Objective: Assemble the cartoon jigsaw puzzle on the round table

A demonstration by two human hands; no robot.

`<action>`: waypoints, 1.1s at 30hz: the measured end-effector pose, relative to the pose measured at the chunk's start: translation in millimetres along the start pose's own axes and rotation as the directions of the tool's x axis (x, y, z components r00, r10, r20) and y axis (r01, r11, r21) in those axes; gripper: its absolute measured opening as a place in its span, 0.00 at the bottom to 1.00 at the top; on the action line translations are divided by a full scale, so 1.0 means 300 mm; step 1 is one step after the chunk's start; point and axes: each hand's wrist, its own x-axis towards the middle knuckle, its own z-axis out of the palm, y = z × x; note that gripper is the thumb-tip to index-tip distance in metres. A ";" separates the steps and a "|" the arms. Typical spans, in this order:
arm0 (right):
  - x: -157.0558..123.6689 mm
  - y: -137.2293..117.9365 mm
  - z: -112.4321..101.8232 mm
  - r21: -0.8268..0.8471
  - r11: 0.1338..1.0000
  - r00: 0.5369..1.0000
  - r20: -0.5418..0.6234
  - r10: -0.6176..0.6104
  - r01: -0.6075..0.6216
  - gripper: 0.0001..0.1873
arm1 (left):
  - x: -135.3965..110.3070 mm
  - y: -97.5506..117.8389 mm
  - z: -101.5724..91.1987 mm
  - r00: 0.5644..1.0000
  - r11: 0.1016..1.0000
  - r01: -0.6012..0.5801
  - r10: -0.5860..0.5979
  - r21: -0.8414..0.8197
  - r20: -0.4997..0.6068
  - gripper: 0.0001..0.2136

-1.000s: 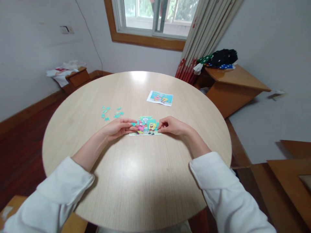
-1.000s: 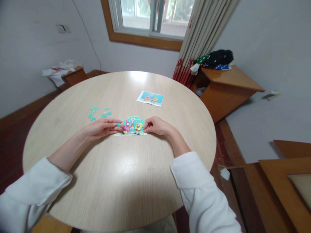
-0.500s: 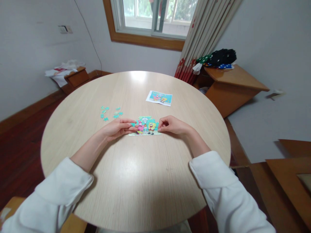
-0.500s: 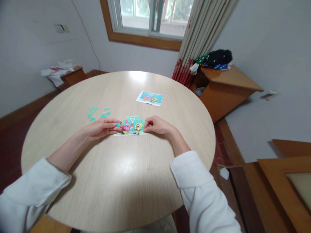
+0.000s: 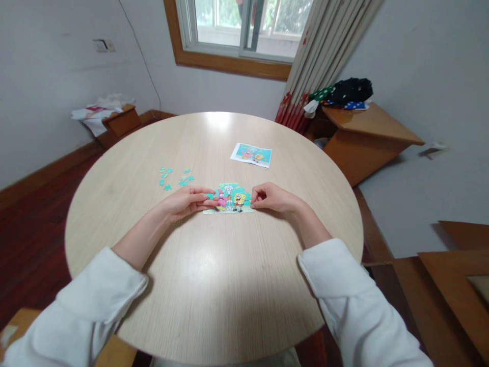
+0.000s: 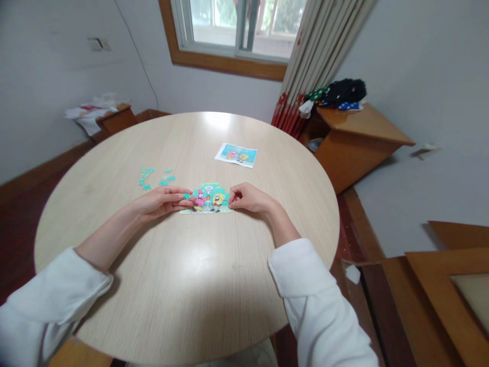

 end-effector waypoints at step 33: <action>-0.014 -0.027 0.001 0.068 0.997 1.000 -0.010 0.027 -0.027 0.10 | 0.004 -0.008 -0.018 0.996 0.996 -0.090 0.090 0.008 -0.002 0.05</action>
